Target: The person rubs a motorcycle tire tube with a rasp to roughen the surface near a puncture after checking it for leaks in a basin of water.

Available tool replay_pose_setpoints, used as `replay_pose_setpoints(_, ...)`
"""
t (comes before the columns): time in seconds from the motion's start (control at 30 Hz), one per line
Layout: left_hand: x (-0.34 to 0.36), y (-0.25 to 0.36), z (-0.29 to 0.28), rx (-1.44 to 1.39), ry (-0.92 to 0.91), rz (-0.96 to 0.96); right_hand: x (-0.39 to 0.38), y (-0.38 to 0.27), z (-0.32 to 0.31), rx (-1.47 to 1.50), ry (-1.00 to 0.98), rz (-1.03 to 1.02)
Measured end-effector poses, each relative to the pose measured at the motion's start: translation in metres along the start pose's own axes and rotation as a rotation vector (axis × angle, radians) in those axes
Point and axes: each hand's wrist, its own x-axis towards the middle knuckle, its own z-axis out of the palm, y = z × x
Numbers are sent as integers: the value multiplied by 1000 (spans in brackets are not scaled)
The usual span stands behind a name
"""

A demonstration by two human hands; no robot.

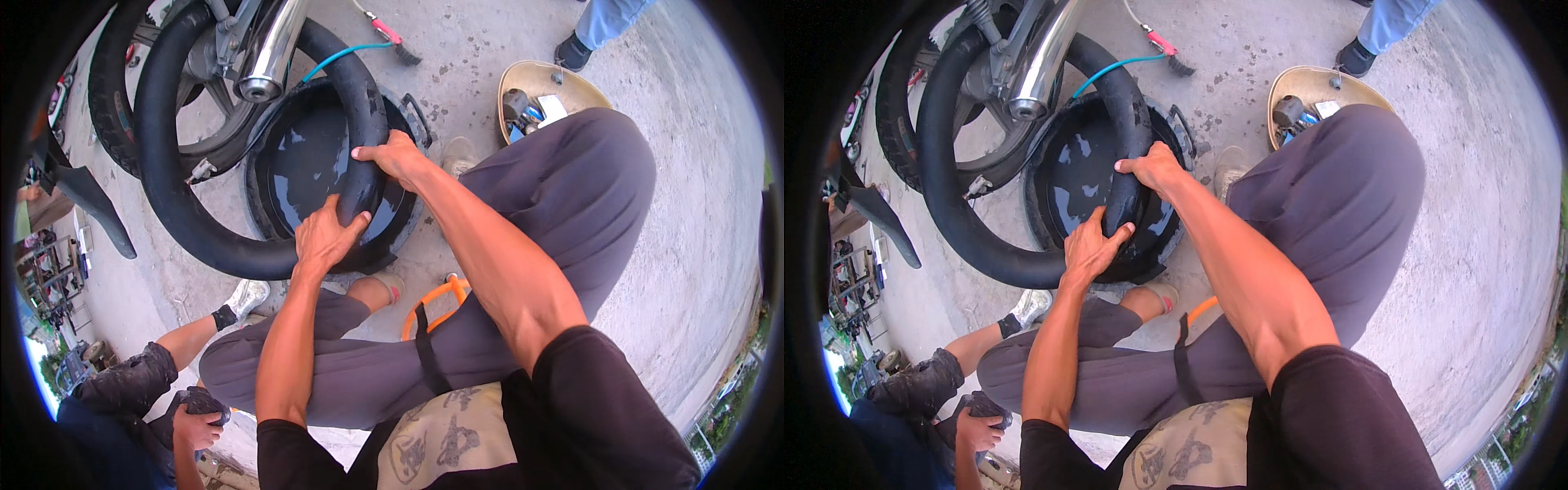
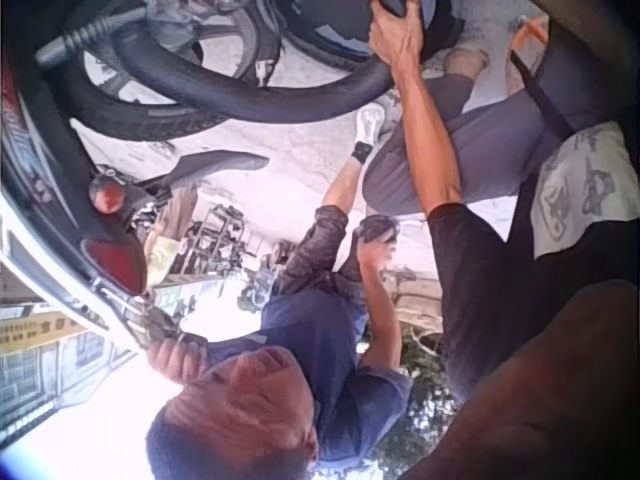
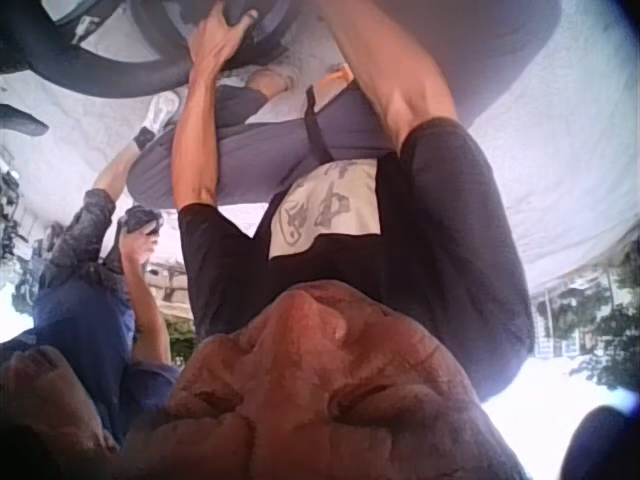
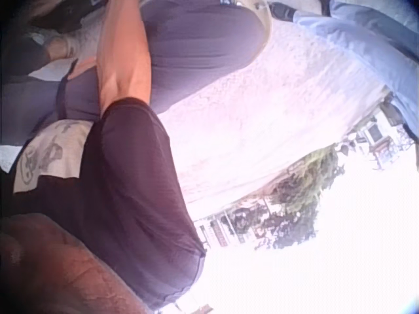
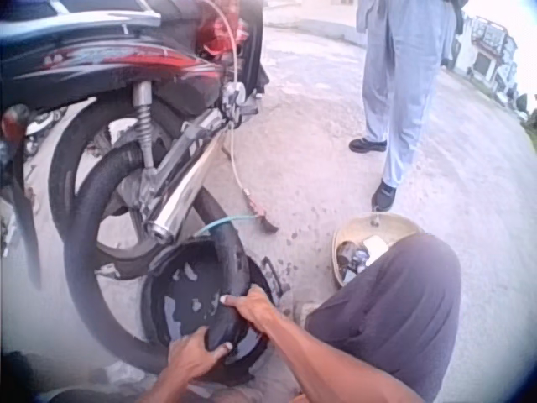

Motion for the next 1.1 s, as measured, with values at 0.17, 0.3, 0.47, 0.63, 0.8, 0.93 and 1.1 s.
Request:
replay_pose_setpoints(0.17,31,-26,31,88,32,56,32,27,8,-96,59,-1)
replay_pose_setpoints(0.3,55,-42,52,113,54,66,43,42,20,-447,147,32)
replay_pose_setpoints(0.47,78,-62,67,149,119,97,49,38,28,-489,147,77)
replay_pose_setpoints(0.63,93,-68,71,126,90,97,60,44,28,-501,153,60)
replay_pose_setpoints(0.8,99,-75,76,166,143,112,67,48,31,-498,163,50)
replay_pose_setpoints(0.93,101,-73,74,181,99,79,68,47,29,-507,135,49)
replay_pose_setpoints(1.1,101,-72,75,198,123,92,69,49,27,-517,137,37)
